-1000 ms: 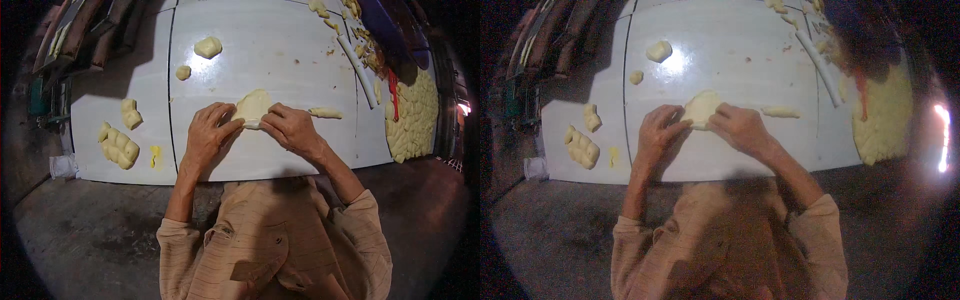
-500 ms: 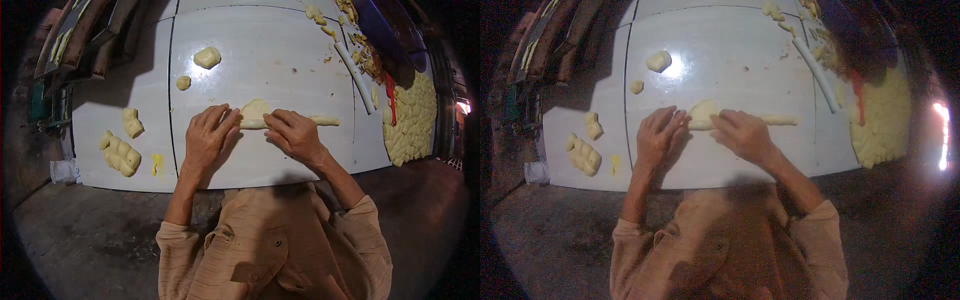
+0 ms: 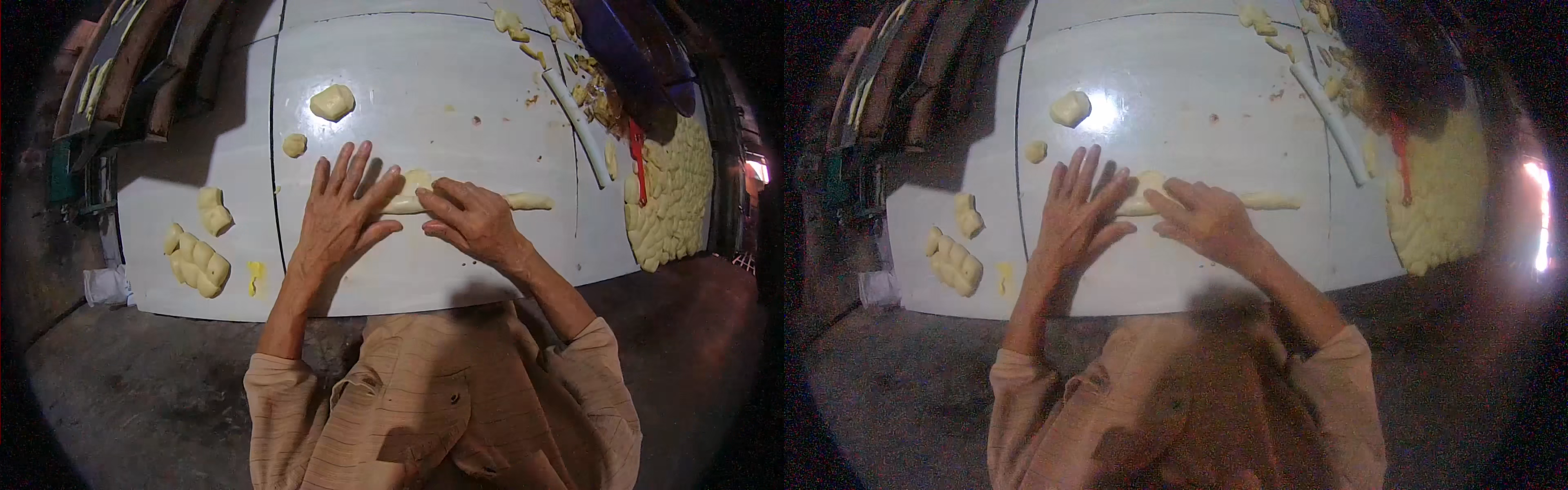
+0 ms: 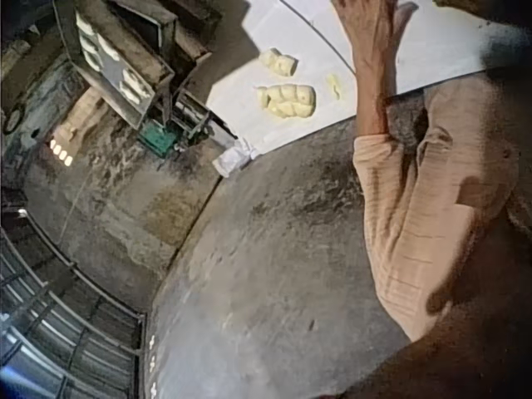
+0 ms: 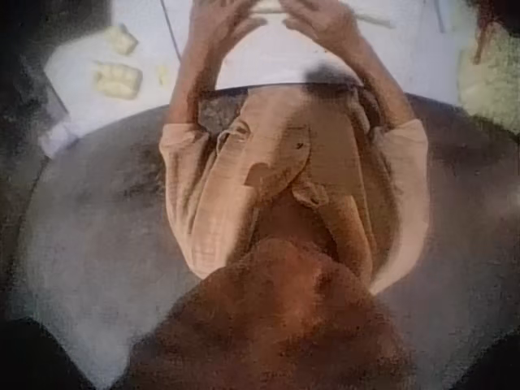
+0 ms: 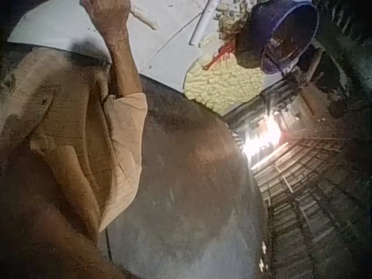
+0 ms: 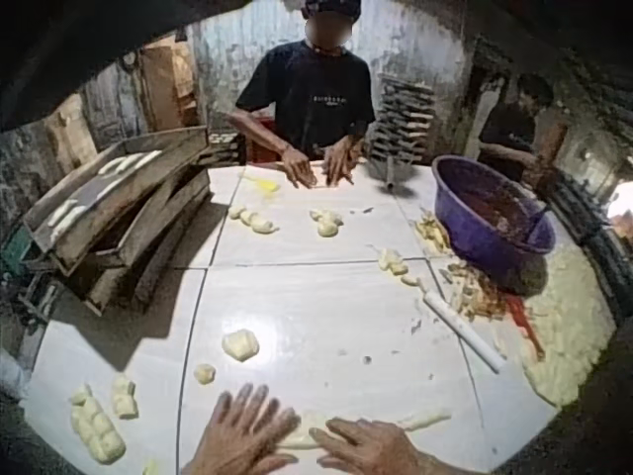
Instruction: The person flattens pieces of dough using a rolling pin, spreads chocolate filling onto the dough with a spatula, adds fruit slices, rolls the dough into pastries by hand, and places them onto a baking tray.
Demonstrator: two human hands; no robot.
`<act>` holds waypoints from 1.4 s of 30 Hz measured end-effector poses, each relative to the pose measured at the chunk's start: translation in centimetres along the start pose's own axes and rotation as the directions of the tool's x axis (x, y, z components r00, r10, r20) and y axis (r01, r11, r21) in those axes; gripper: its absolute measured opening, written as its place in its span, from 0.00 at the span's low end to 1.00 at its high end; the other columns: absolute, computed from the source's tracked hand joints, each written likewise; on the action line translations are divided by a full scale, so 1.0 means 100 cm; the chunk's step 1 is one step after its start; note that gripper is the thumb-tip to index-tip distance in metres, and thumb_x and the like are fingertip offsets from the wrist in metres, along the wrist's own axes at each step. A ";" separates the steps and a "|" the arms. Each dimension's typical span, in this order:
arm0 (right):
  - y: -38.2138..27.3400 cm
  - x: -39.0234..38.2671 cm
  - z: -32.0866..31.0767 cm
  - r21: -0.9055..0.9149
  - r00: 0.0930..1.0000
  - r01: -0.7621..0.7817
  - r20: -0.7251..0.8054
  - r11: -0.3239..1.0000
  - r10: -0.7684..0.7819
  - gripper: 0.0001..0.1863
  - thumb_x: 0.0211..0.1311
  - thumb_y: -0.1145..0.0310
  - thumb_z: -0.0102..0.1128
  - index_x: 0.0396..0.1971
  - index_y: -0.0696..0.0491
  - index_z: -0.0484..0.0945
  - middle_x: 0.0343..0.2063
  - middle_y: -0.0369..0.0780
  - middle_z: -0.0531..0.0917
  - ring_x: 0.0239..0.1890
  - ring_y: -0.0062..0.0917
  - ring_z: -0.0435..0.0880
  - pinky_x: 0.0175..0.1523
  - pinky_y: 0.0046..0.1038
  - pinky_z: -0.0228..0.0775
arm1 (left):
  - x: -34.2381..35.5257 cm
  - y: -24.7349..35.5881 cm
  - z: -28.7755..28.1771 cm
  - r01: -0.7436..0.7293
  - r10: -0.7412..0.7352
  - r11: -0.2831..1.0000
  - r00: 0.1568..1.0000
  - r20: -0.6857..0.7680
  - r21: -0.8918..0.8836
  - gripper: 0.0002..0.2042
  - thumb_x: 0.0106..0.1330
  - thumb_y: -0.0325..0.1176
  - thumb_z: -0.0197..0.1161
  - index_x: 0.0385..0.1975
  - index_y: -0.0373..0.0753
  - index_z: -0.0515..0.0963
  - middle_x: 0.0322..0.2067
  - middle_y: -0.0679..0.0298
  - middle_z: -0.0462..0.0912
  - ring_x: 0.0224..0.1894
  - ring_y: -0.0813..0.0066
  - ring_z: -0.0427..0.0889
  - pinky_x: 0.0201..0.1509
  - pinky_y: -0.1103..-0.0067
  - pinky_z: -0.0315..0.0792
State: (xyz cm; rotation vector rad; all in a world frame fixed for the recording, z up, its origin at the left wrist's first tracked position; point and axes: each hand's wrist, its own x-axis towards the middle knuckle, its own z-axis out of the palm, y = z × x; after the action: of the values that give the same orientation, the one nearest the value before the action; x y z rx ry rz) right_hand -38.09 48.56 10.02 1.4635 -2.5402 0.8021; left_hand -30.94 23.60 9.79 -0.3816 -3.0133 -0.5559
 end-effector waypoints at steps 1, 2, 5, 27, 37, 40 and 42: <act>0.003 -0.001 0.003 -0.001 1.000 -0.002 0.000 1.000 0.002 0.21 0.56 0.65 0.67 0.52 0.48 0.81 0.45 0.40 0.82 0.32 0.29 0.81 0.33 0.33 0.76 | 0.003 0.000 0.003 -0.002 0.002 1.000 1.000 0.001 -0.001 0.36 0.61 0.64 0.63 0.69 0.55 0.70 0.75 0.51 0.56 0.78 0.46 0.49 0.77 0.44 0.44; 0.003 -0.001 0.006 -0.027 0.999 0.042 0.020 0.999 -0.042 0.21 0.57 0.65 0.66 0.52 0.48 0.81 0.45 0.39 0.82 0.32 0.28 0.81 0.33 0.32 0.75 | 0.004 0.001 0.003 -0.027 0.027 1.000 0.999 0.037 0.010 0.36 0.62 0.64 0.63 0.69 0.56 0.70 0.75 0.51 0.56 0.78 0.46 0.49 0.77 0.44 0.44; 0.008 0.004 0.009 -0.047 0.998 0.052 0.040 0.998 -0.050 0.20 0.58 0.66 0.65 0.52 0.47 0.81 0.42 0.39 0.82 0.32 0.28 0.81 0.32 0.31 0.75 | 0.007 0.003 0.001 -0.024 0.021 0.997 0.998 0.052 0.073 0.35 0.61 0.64 0.62 0.68 0.57 0.72 0.74 0.49 0.58 0.78 0.45 0.50 0.77 0.46 0.44; 0.009 0.029 0.006 -0.017 0.990 -0.144 -0.014 0.989 0.144 0.19 0.62 0.63 0.68 0.53 0.50 0.81 0.42 0.40 0.83 0.37 0.31 0.82 0.41 0.34 0.75 | 0.004 0.005 0.004 0.104 -0.173 0.970 0.931 -0.321 -0.221 0.20 0.51 0.35 0.79 0.46 0.46 0.85 0.50 0.57 0.84 0.46 0.57 0.85 0.50 0.66 0.78; 0.019 0.037 0.007 -0.008 0.981 -0.192 0.020 0.981 0.192 0.15 0.62 0.67 0.63 0.48 0.54 0.80 0.44 0.41 0.83 0.41 0.36 0.82 0.42 0.39 0.75 | 0.011 -0.001 0.002 0.086 -0.119 0.987 0.961 -0.249 -0.137 0.15 0.64 0.40 0.69 0.50 0.47 0.83 0.51 0.63 0.80 0.53 0.63 0.78 0.52 0.68 0.69; 0.009 0.038 -0.003 -0.005 0.997 -0.043 0.057 0.999 0.043 0.14 0.65 0.65 0.64 0.47 0.54 0.81 0.41 0.40 0.83 0.38 0.34 0.81 0.43 0.35 0.74 | 0.010 0.004 -0.002 0.079 -0.087 0.996 0.968 -0.235 -0.043 0.15 0.63 0.36 0.70 0.50 0.46 0.84 0.53 0.59 0.81 0.54 0.59 0.79 0.56 0.65 0.70; 0.012 0.041 0.001 -0.028 0.993 -0.074 0.087 0.997 0.076 0.15 0.65 0.64 0.64 0.49 0.54 0.81 0.41 0.40 0.83 0.39 0.34 0.81 0.44 0.34 0.74 | 0.016 0.006 -0.004 0.140 -0.145 0.989 0.968 -0.202 -0.038 0.17 0.60 0.34 0.71 0.51 0.45 0.84 0.54 0.57 0.81 0.55 0.56 0.79 0.59 0.62 0.71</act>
State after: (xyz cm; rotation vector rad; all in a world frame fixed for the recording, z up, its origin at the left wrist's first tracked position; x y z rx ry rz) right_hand -41.22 45.84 10.89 1.4349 -2.6742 0.7291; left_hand -32.34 24.37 10.49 -0.1000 -2.8516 -0.6010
